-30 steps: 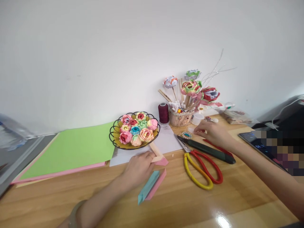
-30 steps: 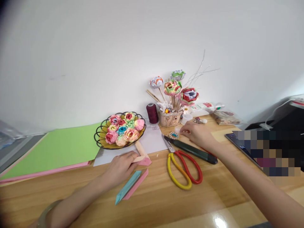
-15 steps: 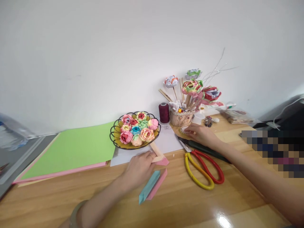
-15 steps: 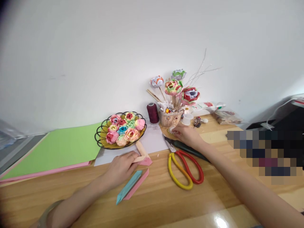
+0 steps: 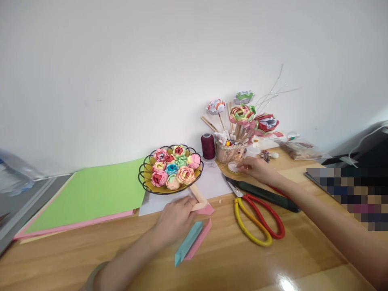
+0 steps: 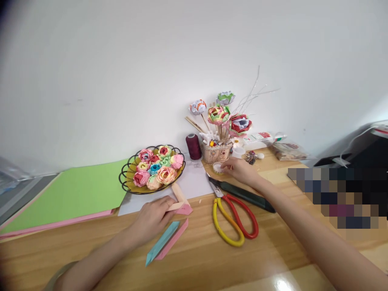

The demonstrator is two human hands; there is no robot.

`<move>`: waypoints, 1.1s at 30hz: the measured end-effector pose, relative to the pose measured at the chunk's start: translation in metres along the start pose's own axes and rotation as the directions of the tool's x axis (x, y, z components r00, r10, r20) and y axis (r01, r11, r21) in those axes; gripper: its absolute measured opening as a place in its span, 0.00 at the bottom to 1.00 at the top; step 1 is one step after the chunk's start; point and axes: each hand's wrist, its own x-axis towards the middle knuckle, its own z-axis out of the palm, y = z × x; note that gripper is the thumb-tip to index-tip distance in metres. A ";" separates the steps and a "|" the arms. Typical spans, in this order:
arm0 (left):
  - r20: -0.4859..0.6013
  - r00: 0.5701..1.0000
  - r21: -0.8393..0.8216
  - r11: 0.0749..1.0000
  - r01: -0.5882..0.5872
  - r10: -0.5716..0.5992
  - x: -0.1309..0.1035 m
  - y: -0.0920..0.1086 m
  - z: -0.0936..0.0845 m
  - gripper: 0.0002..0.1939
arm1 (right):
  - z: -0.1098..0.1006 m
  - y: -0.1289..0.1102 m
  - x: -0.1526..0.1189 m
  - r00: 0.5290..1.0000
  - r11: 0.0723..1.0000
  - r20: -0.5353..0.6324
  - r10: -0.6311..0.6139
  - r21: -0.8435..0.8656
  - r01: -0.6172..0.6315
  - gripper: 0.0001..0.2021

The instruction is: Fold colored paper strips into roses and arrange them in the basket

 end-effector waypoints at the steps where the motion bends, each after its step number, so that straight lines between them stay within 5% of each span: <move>1: 0.003 1.000 -0.002 1.000 0.004 -0.004 0.000 0.000 -0.001 0.12 | 0.002 0.000 0.001 1.000 1.000 0.007 0.003 0.011 -0.003 0.12; 14: 0.027 0.999 -0.020 0.999 0.045 -0.045 0.002 -0.002 0.002 0.11 | 0.004 -0.003 -0.001 0.998 0.993 0.021 0.064 0.098 -0.066 0.13; 20: 0.033 0.997 -0.084 0.994 0.076 -0.074 0.002 -0.004 0.001 0.11 | -0.004 0.007 0.000 0.962 0.975 -0.162 0.220 0.014 -0.220 0.17; 23: 0.015 0.990 -0.287 0.948 0.137 -0.139 0.001 -0.003 -0.003 0.11 | -0.013 0.009 -0.004 0.916 0.949 -0.284 0.284 -0.050 -0.310 0.18; 25: 0.001 0.989 -0.552 0.824 0.127 -0.151 0.000 0.000 -0.006 0.12 | -0.016 -0.001 -0.010 0.907 0.951 -0.327 0.265 -0.067 -0.302 0.18; 28: 0.117 0.990 -0.899 0.415 0.140 -0.080 -0.001 0.008 -0.008 0.16 | -0.012 -0.035 -0.024 0.931 0.977 -0.317 0.184 -0.045 -0.208 0.17; 31: 0.279 0.960 -0.960 0.034 0.278 0.036 -0.002 0.017 -0.009 0.22 | 0.000 -0.082 -0.037 0.986 0.987 -0.160 0.039 0.161 -0.013 0.14; 33: 0.316 0.947 -0.943 -0.088 0.321 0.061 -0.003 0.022 -0.009 0.23 | 0.010 -0.112 -0.042 0.999 0.903 0.014 -0.028 0.429 0.019 0.16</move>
